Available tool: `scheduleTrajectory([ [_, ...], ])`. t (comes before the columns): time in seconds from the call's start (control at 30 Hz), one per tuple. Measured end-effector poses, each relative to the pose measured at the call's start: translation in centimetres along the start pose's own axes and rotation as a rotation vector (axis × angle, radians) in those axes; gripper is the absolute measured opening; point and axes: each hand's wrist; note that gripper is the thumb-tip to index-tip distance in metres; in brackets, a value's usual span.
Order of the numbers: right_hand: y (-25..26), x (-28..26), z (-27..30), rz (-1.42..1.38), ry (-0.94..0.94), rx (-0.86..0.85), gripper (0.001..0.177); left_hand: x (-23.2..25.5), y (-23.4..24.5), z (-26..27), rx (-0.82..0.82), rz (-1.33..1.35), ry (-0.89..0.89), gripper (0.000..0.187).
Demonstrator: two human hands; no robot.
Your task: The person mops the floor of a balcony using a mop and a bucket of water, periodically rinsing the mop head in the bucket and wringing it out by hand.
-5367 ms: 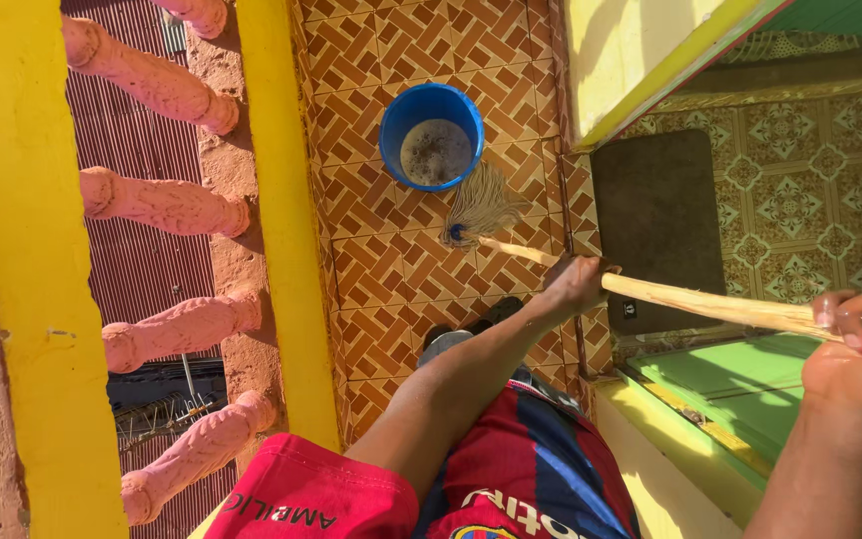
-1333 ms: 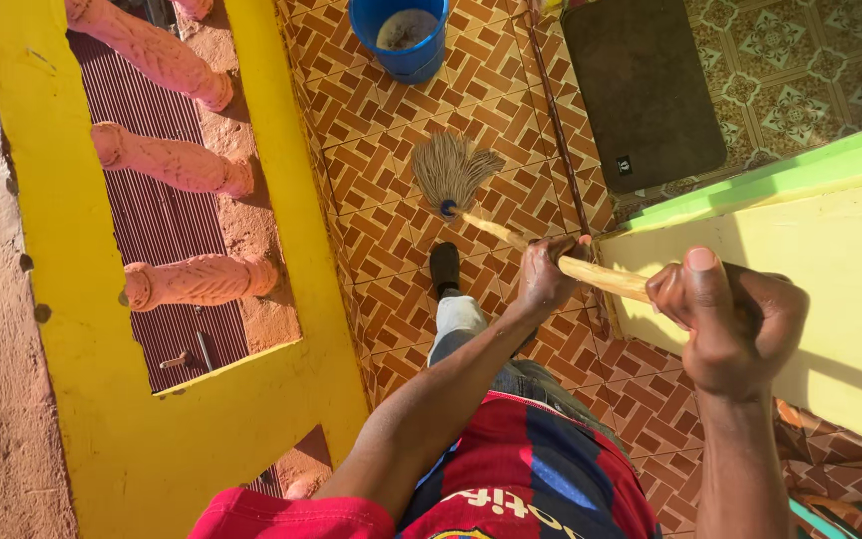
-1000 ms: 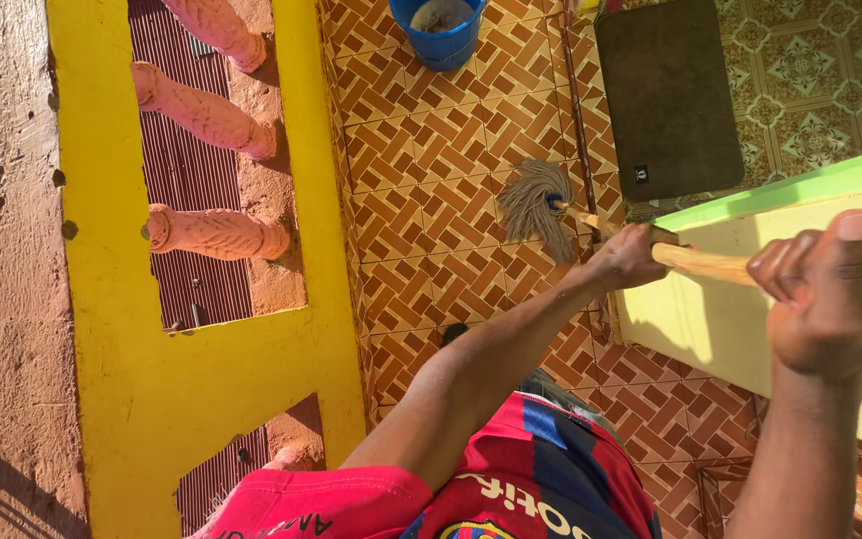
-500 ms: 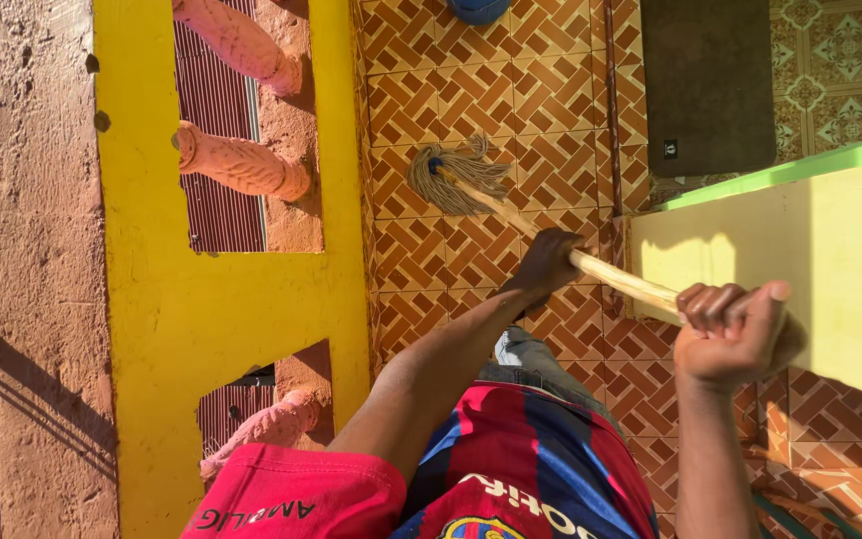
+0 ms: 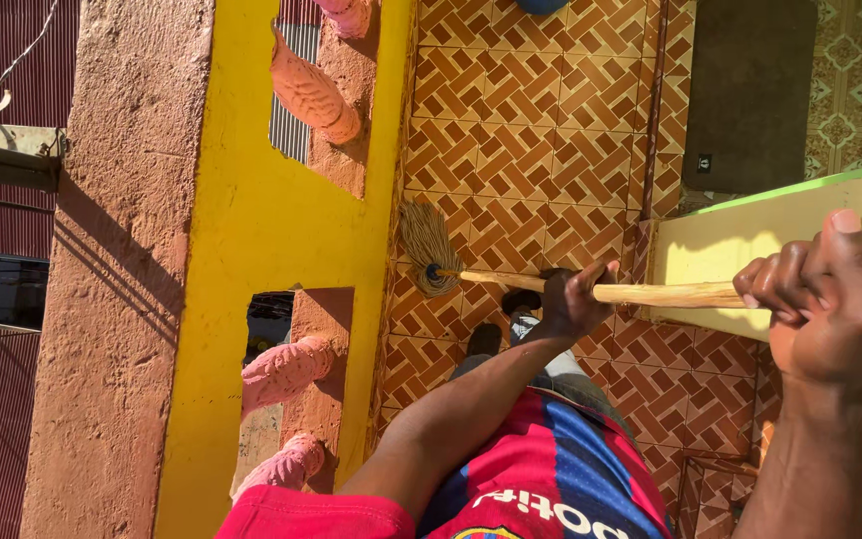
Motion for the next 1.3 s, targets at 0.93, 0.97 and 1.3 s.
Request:
scheduleTrajectory([
  [0.93,-4.1,9.0,12.6,0.584,0.35,-0.072,0.037,-5.4,-14.4,7.0,-0.004,0.638,-0.146,0.03],
  [0.97,-3.4,10.8,12.5,0.563,0.367,-0.062,0.039,-5.8,-14.3,6.5,-0.039,0.636,-0.184,0.028],
  [1.3,7.8,10.4,17.2,0.11,0.202,0.511,0.058,3.4,-17.6,6.8,-0.722,0.234,-0.107,0.06],
])
Point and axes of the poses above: each hand's wrist, its own z-axis away from the middle knuckle, its own y-axis out of the back of the hand, x = y × z, and after that the axes turned 11 degrees about -y, right-handed
